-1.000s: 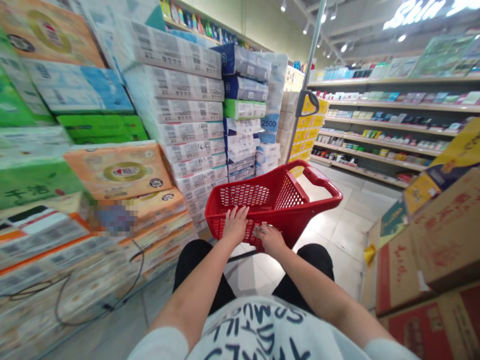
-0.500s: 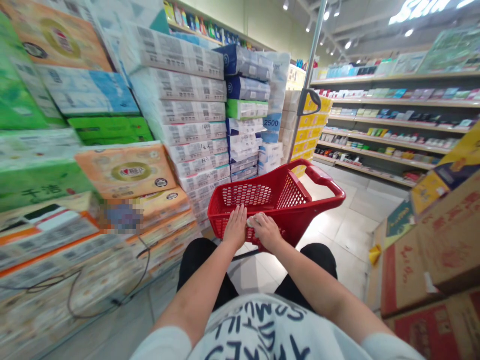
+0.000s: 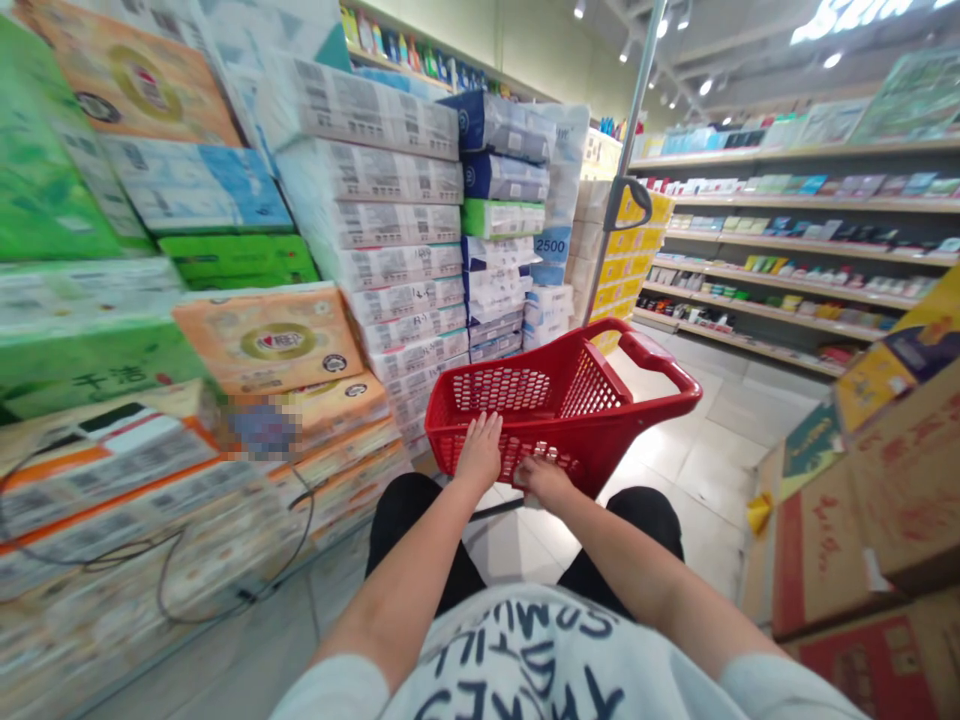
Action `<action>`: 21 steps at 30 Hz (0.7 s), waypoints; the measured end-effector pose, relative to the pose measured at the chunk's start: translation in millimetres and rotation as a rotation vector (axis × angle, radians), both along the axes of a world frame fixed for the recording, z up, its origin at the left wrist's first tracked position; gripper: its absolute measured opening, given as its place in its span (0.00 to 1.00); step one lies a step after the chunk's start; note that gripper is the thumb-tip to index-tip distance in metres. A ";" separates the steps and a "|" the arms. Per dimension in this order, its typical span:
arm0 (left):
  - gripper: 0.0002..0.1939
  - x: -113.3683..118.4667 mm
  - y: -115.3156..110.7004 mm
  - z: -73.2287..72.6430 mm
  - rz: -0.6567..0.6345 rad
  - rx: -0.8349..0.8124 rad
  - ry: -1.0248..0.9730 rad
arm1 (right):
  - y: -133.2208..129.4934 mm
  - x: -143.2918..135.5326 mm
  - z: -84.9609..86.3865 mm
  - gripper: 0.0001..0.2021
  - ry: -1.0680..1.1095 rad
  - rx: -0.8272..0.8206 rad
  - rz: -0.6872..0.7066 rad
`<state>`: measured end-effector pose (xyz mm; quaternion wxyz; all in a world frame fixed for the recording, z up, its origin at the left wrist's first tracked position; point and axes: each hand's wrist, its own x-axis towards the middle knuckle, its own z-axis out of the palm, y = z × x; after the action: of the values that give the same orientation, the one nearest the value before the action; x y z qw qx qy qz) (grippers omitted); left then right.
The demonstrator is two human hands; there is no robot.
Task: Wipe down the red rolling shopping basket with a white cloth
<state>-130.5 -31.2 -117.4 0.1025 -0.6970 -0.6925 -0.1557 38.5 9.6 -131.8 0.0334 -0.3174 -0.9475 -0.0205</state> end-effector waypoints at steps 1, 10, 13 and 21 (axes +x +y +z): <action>0.33 1.3 0.1 1.3 0.010 -0.009 0.003 | -1.1 1.9 -0.1 0.13 -0.003 0.003 -0.001; 0.30 7.0 -3.4 7.1 0.062 -0.056 0.039 | -7.7 7.1 1.3 0.14 0.087 0.128 -0.004; 0.32 8.1 -6.0 6.2 0.066 -0.065 0.044 | -8.6 15.3 -1.8 0.11 0.028 0.083 -0.058; 0.31 11.5 -7.0 8.7 0.072 -0.084 0.019 | -5.2 18.8 6.2 0.14 0.104 0.172 -0.031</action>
<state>-119.0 -38.2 -108.8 0.0854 -0.6767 -0.7221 -0.1158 57.3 4.4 -125.6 0.1091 -0.3285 -0.9343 -0.0857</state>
